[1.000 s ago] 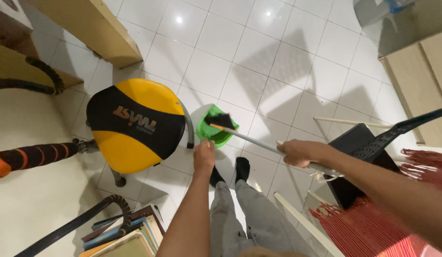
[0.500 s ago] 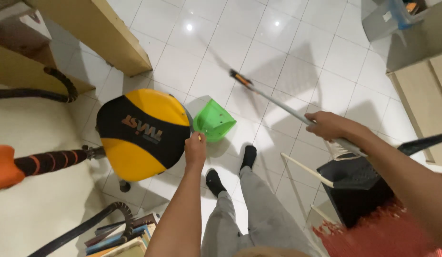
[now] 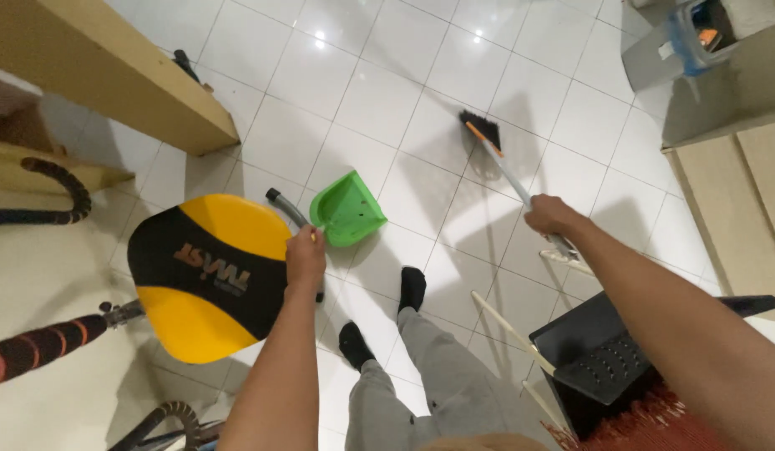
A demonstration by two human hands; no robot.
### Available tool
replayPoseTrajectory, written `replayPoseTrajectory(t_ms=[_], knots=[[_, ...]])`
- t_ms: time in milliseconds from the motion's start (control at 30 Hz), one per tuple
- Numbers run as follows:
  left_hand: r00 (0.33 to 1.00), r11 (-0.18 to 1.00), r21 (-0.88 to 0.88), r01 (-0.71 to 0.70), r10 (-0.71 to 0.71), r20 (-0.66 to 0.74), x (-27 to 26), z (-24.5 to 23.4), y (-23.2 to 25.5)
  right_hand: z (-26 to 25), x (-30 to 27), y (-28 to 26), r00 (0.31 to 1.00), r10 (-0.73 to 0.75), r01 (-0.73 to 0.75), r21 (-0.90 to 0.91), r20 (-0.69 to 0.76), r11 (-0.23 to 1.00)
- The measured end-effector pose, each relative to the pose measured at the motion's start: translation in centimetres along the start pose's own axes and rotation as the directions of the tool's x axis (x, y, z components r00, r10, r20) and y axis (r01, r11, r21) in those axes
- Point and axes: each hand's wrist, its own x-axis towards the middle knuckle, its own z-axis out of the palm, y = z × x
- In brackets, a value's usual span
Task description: The person picks up a broom and a dustpan and sweeps the floor, moving around the room to collect debris into the dustpan.
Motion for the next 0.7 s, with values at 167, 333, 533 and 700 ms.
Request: replayPoseTrajectory(t_ms=[167,333,533,700], knots=[[0.996,0.995,0.051,0.082,-0.081,-0.026,2.2,0.7,0.8,2.3,-0.5,-3.2,0.995,-0.051,0.040,0.129,0.086,0.991],[0.987,0.987,0.006,0.158,-0.158,-0.022,2.9,0.3,0.3,2.9,-8.1,-10.3,0.962,-0.127,0.067,0.242,0.243,0.968],[0.987,0.988,-0.052,0.142,-0.146,-0.074,3.5,0.6,-0.8,1.3,-16.7,-16.9,0.898,-0.203,0.165,0.130,0.390,0.978],[0.995,0.996,-0.011,0.091,-0.092,-0.048,5.1,-2.3,0.4,0.3,-17.7,-15.6,0.899,-0.240,0.202,0.138,0.367,0.970]])
